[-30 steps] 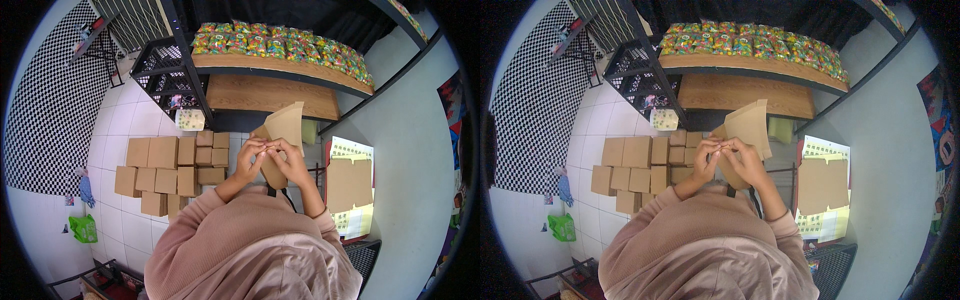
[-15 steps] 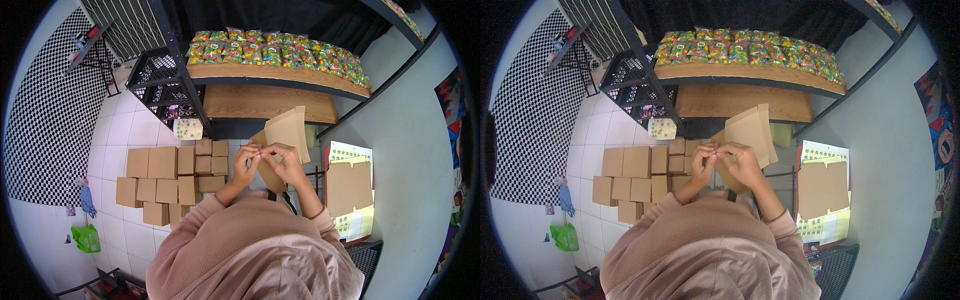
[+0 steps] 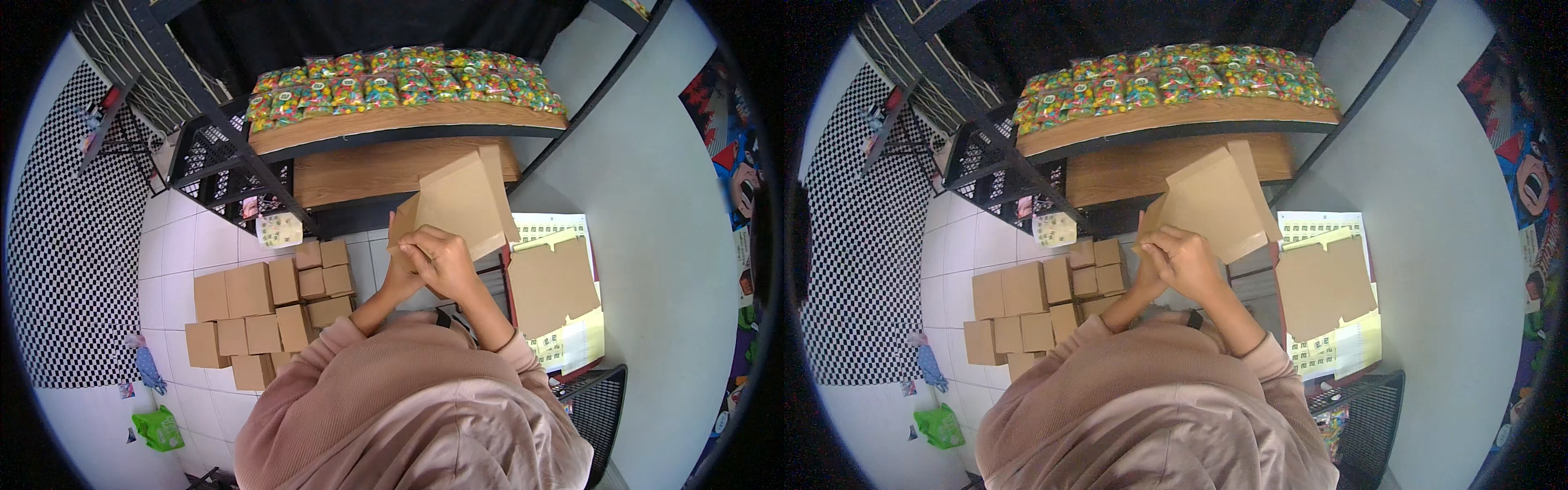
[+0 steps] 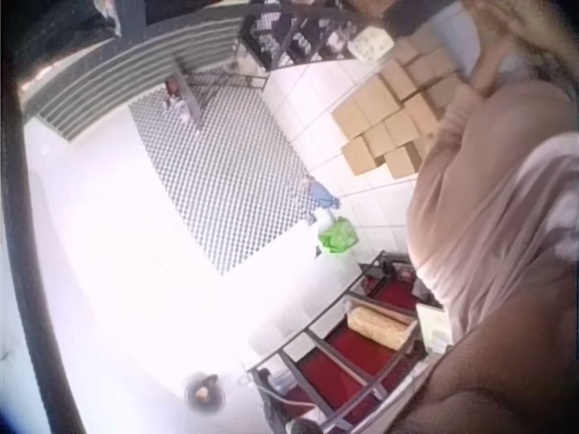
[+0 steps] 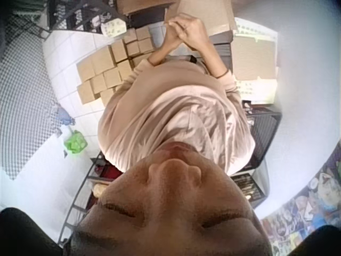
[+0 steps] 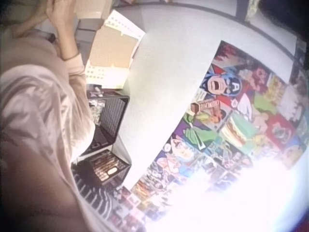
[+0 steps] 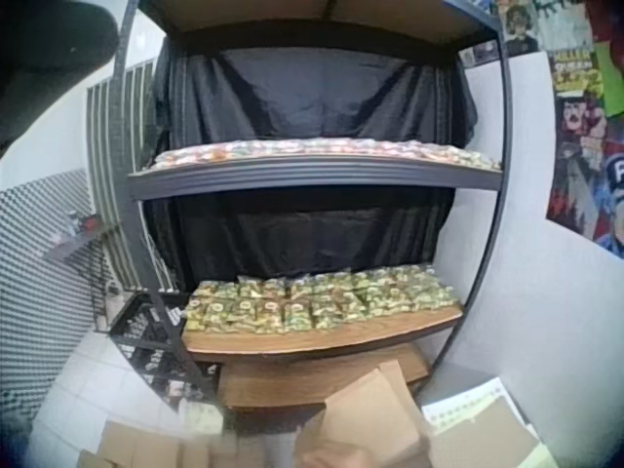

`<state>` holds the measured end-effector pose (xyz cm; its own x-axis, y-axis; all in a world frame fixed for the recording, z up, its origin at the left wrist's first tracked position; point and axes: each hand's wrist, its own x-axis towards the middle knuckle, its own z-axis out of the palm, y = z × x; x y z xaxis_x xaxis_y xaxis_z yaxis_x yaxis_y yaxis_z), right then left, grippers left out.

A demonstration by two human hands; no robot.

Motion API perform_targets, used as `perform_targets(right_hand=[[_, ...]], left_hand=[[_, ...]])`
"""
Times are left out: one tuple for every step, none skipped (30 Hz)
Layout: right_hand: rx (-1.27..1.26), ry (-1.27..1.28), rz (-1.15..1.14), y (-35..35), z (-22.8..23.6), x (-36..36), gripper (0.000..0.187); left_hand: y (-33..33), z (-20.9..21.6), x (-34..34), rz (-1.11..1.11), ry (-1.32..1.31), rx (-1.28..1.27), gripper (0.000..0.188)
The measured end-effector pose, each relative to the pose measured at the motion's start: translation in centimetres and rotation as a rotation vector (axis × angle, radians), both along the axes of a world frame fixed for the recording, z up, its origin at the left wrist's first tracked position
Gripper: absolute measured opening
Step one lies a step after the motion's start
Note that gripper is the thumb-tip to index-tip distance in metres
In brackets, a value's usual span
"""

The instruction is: The person assembles a flat cardboard box by folding the sides and tucking the flaps into place. They then pick up a bag of colorful candies from a nearby shelf and place it inside the assembled box.

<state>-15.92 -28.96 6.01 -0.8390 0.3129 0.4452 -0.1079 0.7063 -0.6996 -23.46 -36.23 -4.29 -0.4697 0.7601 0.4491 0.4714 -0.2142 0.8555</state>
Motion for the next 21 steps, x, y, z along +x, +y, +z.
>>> perform_targets(right_hand=[[0.026, 0.012, -0.013, 0.7, 0.1, 0.4, 0.012], [-0.023, 0.024, -0.021, 1.1, 0.3, 0.5, 0.017], [-0.071, 0.037, -0.031, 1.2, 0.4, 0.4, 0.022], [-0.12, 0.049, -0.04, 1.5, 0.6, 0.7, 0.028], [-0.013, 0.034, -0.055, 1.6, 1.2, 1.1, 0.031], [0.094, 0.019, -0.071, 1.5, 2.5, 1.8, 0.034], [0.195, 0.001, -0.113, 1.8, 3.6, 2.8, 0.038], [0.193, -0.013, -0.097, 2.7, 4.5, 4.3, 0.042], [0.23, 0.071, -0.176, 4.0, 4.8, 6.0, 0.04], [0.268, 0.156, -0.246, 5.1, 5.1, 7.6, 0.038], [0.198, 0.242, -0.428, 6.1, 4.3, 9.4, 0.038], [0.127, 0.328, -0.607, 6.8, 3.1, 10.6, 0.037], [-0.104, 0.37, -0.673, 7.5, 1.8, 11.4, 0.036], [-0.34, 0.412, -0.726, 8.2, 0.2, 11.9, 0.035], [-0.576, 0.456, -0.771, 8.7, -0.9, 12.4, 0.033], [-0.984, 0.313, -0.684, 8.7, -1.4, 12.7, 0.046], [-1.14, 0.291, -0.613, 8.6, -2.1, 12.8, 0.051], [-1.295, 0.27, -0.536, 8.4, -3.0, 12.6, 0.056], [-1.448, 0.247, -0.449, 8.4, -3.7, 12.4, 0.061], [-1.347, 0.196, -0.42, 8.6, -4.3, 12.4, 0.065], [-1.246, 0.144, -0.392, 8.9, -4.8, 12.5, 0.07]], left_hand=[[1.0, 0.4, 0.4, -0.009, -0.031, 0.024, 0.074], [1.9, 0.3, 0.6, 0.001, -0.081, 0.064, 0.073], [2.9, -0.1, 0.8, 0.008, -0.133, 0.104, 0.073], [3.9, -1.1, 1.0, 0.024, -0.13, 0.074, 0.071], [4.4, -2.2, 1.0, 0.057, -0.123, 0.044, 0.07], [4.7, -4.1, 1.3, 0.098, -0.059, -0.053, 0.068], [4.8, -4.2, 1.9, -0.003, -0.316, 0.016, 0.065], [4.5, -4.0, 2.3, -0.079, -0.597, 0.113, 0.062], [4.3, -3.8, 2.7, -0.126, -0.858, 0.214, 0.059], [4.0, -3.8, 2.5, -0.156, -1.014, 0.258, 0.058], [3.9, -3.9, 2.5, -0.193, -1.175, 0.297, 0.057], [4.0, -4.3, 2.6, -0.111, -1.104, 0.232, 0.07], [4.5, -4.2, 2.8, -0.139, -1.108, 0.257, 0.072], [4.8, -4.0, 2.9, -0.159, -1.111, 0.285, 0.073], [5.2, -3.8, 3.2, -0.178, -1.113, 0.314, 0.075], [5.5, -3.5, 3.4, -0.179, -1.077, 0.302, 0.077], [5.8, -3.0, 3.8, -0.192, -1.044, 0.287, 0.079], [6.2, -2.7, 4.2, -0.204, -1.011, 0.272, 0.081], [6.5, -2.8, 4.6, -0.222, -1.029, 0.254, 0.08], [6.7, -2.8, 4.9, -0.241, -1.047, 0.235, 0.079], [6.8, -2.8, 5.3, -0.26, -1.065, 0.216, 0.078]])
